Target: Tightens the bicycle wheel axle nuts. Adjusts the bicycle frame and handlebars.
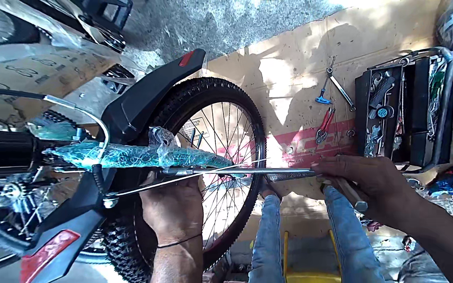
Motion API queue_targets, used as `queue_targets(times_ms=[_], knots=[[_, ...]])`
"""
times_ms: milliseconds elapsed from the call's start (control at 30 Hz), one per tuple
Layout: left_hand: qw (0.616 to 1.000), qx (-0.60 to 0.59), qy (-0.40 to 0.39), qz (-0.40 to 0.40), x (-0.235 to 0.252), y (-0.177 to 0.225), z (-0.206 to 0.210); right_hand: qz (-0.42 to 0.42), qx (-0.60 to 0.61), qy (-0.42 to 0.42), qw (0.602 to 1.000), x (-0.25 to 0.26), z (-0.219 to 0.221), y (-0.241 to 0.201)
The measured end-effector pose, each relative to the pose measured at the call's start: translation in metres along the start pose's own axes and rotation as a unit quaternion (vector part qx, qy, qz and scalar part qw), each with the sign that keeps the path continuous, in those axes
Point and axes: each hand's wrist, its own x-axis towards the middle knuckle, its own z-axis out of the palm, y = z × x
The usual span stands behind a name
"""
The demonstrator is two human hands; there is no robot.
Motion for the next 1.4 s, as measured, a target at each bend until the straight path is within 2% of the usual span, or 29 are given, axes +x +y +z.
queue_targets(times_ms=[100, 200, 400, 500, 600, 700, 767, 900, 1067, 1400], knots=[[1.0, 0.009, 0.009, 0.006, 0.0, 0.0, 0.0, 0.002, 0.108, -0.002, 0.994, -0.008, 0.0, 0.001], [1.0, 0.018, 0.01, 0.009, 0.0, -0.001, 0.0, 0.064, 0.233, 0.029, 0.97, -0.016, 0.004, -0.002], [1.0, -0.005, -0.005, 0.022, 0.004, -0.004, -0.004, 0.175, 0.306, 0.121, 0.928, -0.008, 0.02, -0.011], [0.999, -0.018, -0.016, 0.027, 0.006, -0.005, -0.005, 0.155, 0.276, 0.194, 0.928, -0.002, 0.031, -0.018], [0.999, -0.024, -0.017, 0.025, 0.005, -0.004, -0.004, 0.146, 0.286, 0.254, 0.913, 0.0, 0.038, -0.025], [0.999, -0.025, -0.019, 0.028, 0.005, -0.004, -0.005, 0.194, 0.342, 0.227, 0.891, 0.0, 0.034, -0.022], [0.999, -0.027, -0.027, 0.03, 0.005, -0.004, -0.006, 0.226, 0.366, 0.176, 0.886, -0.001, 0.027, -0.016], [0.998, -0.035, -0.047, 0.027, 0.006, -0.005, -0.01, 0.2, 0.355, 0.123, 0.905, -0.003, 0.02, -0.007], [0.997, -0.031, -0.057, 0.038, 0.007, -0.006, -0.011, 0.164, 0.325, 0.111, 0.925, 0.001, 0.02, 0.009], [0.996, -0.035, -0.069, 0.033, 0.008, -0.005, -0.014, 0.05, 0.27, 0.154, 0.949, -0.011, 0.042, 0.028]])
